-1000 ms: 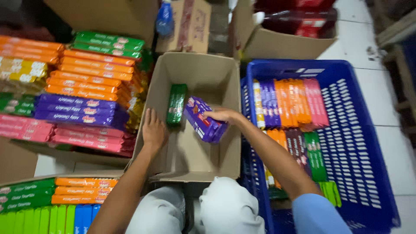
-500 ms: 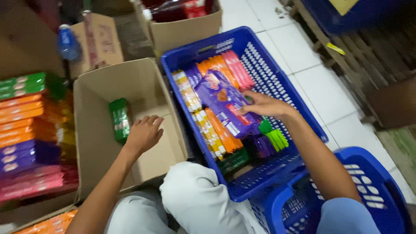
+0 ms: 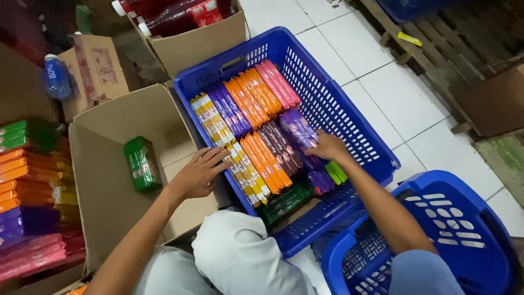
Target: The person sits on a stool and transfers stacks of colorful snack bars from a cardboard box into a blue plastic basket. They arrange the bars by color and type within the basket, then move the empty box aside and continue organizing the remaining items.
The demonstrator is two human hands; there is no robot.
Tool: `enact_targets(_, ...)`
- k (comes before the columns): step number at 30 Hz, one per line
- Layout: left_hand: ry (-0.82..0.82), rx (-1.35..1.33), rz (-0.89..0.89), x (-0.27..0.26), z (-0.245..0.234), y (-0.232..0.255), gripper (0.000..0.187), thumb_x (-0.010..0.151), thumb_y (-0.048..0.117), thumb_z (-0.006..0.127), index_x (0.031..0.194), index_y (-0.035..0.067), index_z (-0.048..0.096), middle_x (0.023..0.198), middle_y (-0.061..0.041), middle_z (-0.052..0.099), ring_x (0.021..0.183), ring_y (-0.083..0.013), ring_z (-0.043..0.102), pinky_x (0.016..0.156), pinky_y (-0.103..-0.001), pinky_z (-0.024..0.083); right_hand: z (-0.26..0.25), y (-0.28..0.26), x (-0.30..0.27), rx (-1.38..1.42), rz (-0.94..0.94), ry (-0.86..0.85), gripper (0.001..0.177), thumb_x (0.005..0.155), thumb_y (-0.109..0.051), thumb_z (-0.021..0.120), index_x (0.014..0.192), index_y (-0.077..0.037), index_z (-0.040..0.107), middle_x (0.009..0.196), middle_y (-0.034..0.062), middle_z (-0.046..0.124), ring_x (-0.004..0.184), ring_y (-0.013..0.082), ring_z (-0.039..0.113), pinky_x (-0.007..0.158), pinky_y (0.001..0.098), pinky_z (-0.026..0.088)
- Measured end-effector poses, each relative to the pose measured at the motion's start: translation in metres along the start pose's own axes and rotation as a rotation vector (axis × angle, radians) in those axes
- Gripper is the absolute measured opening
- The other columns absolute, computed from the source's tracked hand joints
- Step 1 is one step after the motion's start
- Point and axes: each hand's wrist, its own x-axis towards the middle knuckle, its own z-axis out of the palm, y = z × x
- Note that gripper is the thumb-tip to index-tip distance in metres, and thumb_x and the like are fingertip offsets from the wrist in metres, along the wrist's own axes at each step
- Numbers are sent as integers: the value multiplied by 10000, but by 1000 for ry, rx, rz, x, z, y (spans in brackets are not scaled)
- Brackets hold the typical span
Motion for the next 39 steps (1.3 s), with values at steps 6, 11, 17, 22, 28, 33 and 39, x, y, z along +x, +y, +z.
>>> enact_targets(6,46,76,41,2,5,-6,803,622,160,678,1382,301,461,1517,22,424,1498,-206,304,1207,-459,240,20,-3,14,406,-121,49,796,940,-705,579,1520,-187,412,1347,267,632,1295,455,574,1064,586,451)
enact_targets(11,46,113,27,3,10,-9,735,639,204,660,1338,342,479,1505,55,430,1484,-173,324,1191,-448,248,26,32,37,394,-109,-183,710,963,-545,563,1504,-91,496,1379,313,604,1317,470,551,1107,530,452)
enact_targets(17,77,116,32,0,10,-9,715,622,213,704,1296,331,499,1507,60,428,1486,-179,323,1181,-455,255,42,20,43,342,-209,-48,588,969,-337,604,1505,-128,479,1322,337,619,1269,487,578,1068,556,474)
enact_targets(22,91,110,42,2,10,-9,676,705,212,657,1347,338,487,1525,47,428,1483,-166,334,1183,-436,256,47,15,47,320,-184,-16,604,987,-406,574,1534,-182,451,1397,292,594,1310,459,557,1097,549,442)
enact_targets(28,171,126,51,-9,10,-16,677,840,239,650,1482,288,444,1601,-37,397,1511,-215,336,1207,-432,290,38,22,48,354,-163,13,649,992,-514,546,1511,-129,485,1388,305,584,1290,472,565,1098,561,435)
enact_targets(33,263,186,-93,-54,21,-40,602,919,306,600,1500,261,450,1650,-60,365,1488,-206,389,1167,-408,348,28,11,35,210,-402,461,304,1031,-293,604,1210,-61,683,1040,225,746,985,432,712,848,526,554)
enact_targets(39,150,157,-382,-134,69,-77,286,946,358,587,1204,251,648,1352,16,615,1224,-161,614,956,-386,462,20,-107,-16,223,-934,538,294,944,-141,718,665,-85,647,782,87,737,746,329,693,694,392,547)
